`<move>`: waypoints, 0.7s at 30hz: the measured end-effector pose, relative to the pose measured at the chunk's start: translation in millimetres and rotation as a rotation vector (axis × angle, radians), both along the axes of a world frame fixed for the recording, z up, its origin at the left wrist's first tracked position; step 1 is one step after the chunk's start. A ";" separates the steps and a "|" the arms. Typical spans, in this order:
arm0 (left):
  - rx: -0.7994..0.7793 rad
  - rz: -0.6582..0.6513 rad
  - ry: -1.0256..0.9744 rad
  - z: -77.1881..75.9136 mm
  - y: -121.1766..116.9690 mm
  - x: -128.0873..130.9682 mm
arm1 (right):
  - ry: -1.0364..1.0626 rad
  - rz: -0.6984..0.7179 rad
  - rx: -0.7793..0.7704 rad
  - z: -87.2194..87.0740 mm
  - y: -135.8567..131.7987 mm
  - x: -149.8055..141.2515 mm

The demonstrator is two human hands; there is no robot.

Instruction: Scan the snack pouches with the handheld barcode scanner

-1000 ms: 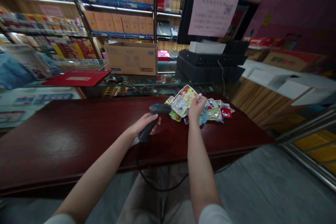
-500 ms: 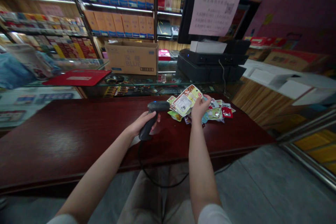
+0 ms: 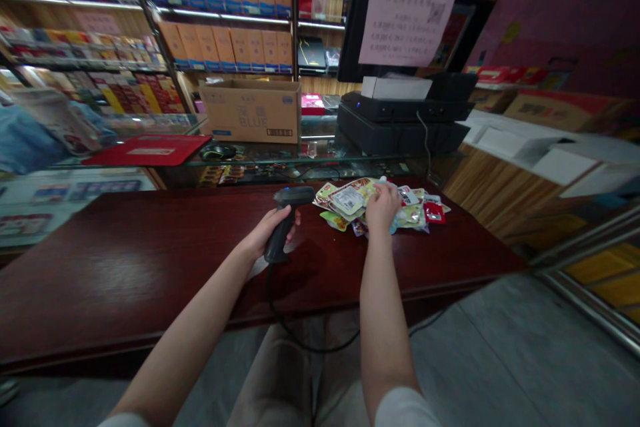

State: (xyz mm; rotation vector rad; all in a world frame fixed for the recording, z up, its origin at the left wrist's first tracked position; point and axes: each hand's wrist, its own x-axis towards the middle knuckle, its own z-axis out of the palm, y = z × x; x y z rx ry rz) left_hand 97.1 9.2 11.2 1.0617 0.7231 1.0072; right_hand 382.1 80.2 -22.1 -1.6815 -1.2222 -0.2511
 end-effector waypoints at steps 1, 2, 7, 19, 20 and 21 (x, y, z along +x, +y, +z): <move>0.000 0.001 -0.002 -0.4 0.2 0.0 | -0.002 -0.008 -0.030 0.7 -1.1 -1.4; 0.001 0.002 -0.004 -0.8 0.4 0.0 | -0.001 -0.021 -0.059 1.4 -2.3 -3.1; 0.012 -0.001 -0.010 -3.2 2.5 -0.5 | 0.004 -0.080 -0.136 4.2 -8.5 -10.8; 0.016 0.027 -0.017 -2.9 6.3 -2.3 | -0.020 0.024 -0.211 4.1 -14.2 8.1; 0.019 0.032 -0.021 -2.9 6.2 -2.0 | -0.030 0.044 -0.208 4.6 -14.0 13.3; 0.022 0.038 -0.023 -3.0 6.0 -1.7 | -0.039 0.064 -0.206 5.0 -13.4 19.2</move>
